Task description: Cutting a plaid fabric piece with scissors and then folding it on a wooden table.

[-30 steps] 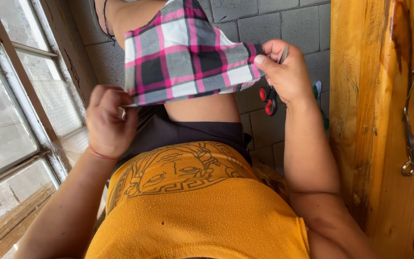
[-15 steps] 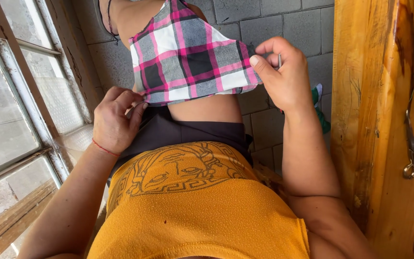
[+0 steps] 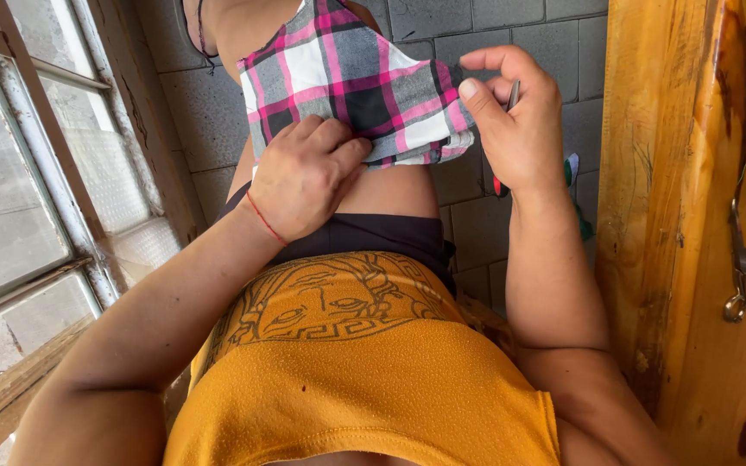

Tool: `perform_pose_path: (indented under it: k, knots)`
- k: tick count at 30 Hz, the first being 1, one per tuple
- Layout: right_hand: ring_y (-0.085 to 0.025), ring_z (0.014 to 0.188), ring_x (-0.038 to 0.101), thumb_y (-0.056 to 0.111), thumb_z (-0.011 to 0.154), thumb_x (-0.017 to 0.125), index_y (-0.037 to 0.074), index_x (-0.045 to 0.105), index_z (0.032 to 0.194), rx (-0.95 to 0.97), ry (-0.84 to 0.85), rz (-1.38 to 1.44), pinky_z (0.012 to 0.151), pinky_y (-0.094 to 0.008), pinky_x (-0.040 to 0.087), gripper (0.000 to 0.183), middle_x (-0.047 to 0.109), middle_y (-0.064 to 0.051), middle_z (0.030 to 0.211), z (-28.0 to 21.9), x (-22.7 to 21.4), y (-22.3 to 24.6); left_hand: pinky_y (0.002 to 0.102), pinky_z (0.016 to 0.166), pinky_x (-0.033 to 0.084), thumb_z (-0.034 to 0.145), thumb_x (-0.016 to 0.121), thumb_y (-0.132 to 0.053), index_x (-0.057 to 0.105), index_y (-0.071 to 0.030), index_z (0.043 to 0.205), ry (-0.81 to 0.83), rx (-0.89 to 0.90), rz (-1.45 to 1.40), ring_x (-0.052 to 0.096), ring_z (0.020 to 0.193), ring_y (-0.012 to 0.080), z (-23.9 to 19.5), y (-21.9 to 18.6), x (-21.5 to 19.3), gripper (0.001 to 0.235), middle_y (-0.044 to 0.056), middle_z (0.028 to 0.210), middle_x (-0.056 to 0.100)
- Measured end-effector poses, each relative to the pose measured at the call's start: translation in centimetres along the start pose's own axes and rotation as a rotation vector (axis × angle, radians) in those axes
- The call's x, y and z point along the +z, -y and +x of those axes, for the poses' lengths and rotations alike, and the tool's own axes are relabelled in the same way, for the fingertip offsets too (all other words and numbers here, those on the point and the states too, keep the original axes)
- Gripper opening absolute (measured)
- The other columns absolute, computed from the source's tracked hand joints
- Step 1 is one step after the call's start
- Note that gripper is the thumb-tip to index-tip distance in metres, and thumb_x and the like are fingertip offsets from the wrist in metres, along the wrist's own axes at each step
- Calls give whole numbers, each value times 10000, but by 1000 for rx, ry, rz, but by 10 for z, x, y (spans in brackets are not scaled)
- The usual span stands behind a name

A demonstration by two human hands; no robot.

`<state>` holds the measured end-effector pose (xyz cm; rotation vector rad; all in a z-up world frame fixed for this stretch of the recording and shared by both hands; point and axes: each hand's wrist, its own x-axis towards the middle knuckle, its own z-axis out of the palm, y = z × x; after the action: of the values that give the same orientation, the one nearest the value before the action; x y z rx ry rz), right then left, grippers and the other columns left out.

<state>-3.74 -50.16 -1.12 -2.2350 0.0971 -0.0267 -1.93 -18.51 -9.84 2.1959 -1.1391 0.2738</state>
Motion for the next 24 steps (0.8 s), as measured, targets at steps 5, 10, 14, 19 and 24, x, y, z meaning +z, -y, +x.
perform_pose_path:
  k: [5, 10, 14, 19, 24]
  knots:
    - [-203, 1258, 786, 379, 1174, 814, 112, 735, 1543, 106, 79, -111, 907, -383, 584, 462, 838, -100, 1324, -20, -10, -23, 517, 861, 609, 1230, 737, -166, 848, -97, 1271, 3, -68, -126, 685, 953, 394, 8, 11, 9, 138, 119, 1134, 727]
    - [-85, 763, 690, 391, 983, 1062, 118, 854, 1179, 372, 202, 62, 650, -254, 548, 395, 769, -18, 950, -52, -5, -97, 534, 783, 630, 1077, 845, -167, 785, -106, 1129, 124, -355, -328, 786, 913, 438, 21, 15, 7, 101, 118, 944, 702]
    - [-143, 421, 594, 213, 1013, 1038, 135, 868, 1278, 352, 46, 214, 401, -246, 418, 325, 630, -54, 582, -62, 18, -114, 529, 764, 634, 1063, 859, -165, 811, -112, 1121, 190, -408, -382, 804, 876, 434, 30, 23, 7, 92, 111, 909, 724]
    - [-6, 635, 386, 245, 1172, 813, 109, 722, 1263, 254, 133, 835, 481, -189, 279, 187, 701, 18, 991, -55, 20, -90, 428, 666, 507, 1114, 787, -60, 752, -158, 1046, 243, -398, -468, 634, 724, 218, 38, 33, 8, 125, -9, 835, 734]
    - [-18, 634, 336, 258, 1206, 782, 118, 678, 1466, 231, 345, 994, 523, -186, 271, 313, 663, 20, 1045, -49, -3, -116, 341, 756, 498, 1163, 798, -101, 755, -203, 1011, 338, -481, -616, 580, 783, 110, 45, 55, 7, 188, -99, 838, 675]
